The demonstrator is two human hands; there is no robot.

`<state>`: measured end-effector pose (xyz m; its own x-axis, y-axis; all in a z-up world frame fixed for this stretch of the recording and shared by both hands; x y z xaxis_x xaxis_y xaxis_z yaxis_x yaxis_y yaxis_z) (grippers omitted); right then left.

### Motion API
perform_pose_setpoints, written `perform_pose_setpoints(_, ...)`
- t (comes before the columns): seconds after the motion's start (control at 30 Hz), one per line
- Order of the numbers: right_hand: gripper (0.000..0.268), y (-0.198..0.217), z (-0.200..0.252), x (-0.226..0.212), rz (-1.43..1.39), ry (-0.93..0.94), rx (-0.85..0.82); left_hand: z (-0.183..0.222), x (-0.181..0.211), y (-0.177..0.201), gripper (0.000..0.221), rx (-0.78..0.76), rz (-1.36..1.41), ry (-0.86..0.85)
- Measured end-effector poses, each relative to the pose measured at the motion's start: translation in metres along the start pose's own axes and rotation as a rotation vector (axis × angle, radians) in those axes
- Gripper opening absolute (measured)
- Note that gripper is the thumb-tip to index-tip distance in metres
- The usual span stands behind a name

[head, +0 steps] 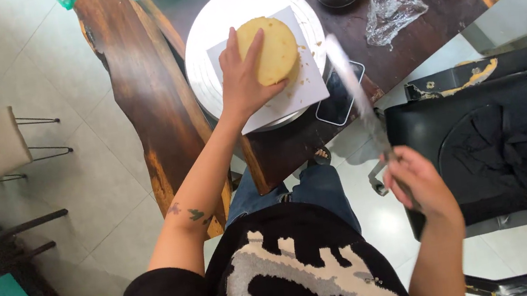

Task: Slicing a sponge cake horizontally into layers using a knife on a turntable.

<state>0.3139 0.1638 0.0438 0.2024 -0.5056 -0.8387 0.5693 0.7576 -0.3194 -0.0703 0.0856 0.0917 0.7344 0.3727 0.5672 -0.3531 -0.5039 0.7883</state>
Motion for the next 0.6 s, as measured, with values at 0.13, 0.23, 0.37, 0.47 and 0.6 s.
perform_pose_setpoints(0.13,0.031,-0.013,-0.054,0.014,0.035,0.009,0.178,-0.001,0.003,-0.005,0.104,0.027,-0.001,0.018)
perform_pose_setpoints(0.23,0.021,-0.032,-0.084,0.033,0.11,-0.099,0.246,0.0,0.0,-0.01,0.107,0.062,-0.045,0.032)
perform_pose_setpoints(0.37,0.02,-0.043,-0.089,0.041,0.059,-0.104,0.242,0.002,-0.002,-0.011,0.106,0.118,-0.053,0.062)
perform_pose_setpoints(0.47,0.021,-0.049,-0.082,0.031,0.108,-0.115,0.253,0.002,0.003,-0.012,0.106,0.136,-0.061,0.087)
perform_pose_setpoints(0.6,0.021,-0.045,-0.084,0.037,0.139,-0.107,0.259,0.002,0.005,-0.015,0.107,0.14,-0.098,0.076)
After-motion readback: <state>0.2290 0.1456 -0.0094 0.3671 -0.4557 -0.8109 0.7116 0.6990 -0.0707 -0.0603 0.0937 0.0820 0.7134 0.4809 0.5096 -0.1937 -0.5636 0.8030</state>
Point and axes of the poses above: each hand's wrist, its own z-axis away from the middle knuckle, its own y-axis out of the back of the hand, x = y × z, the point moved 8 cm from there along -z, towards the middle knuckle, and after that the axes turned 6 degrees about z, right-handed, at the moved point
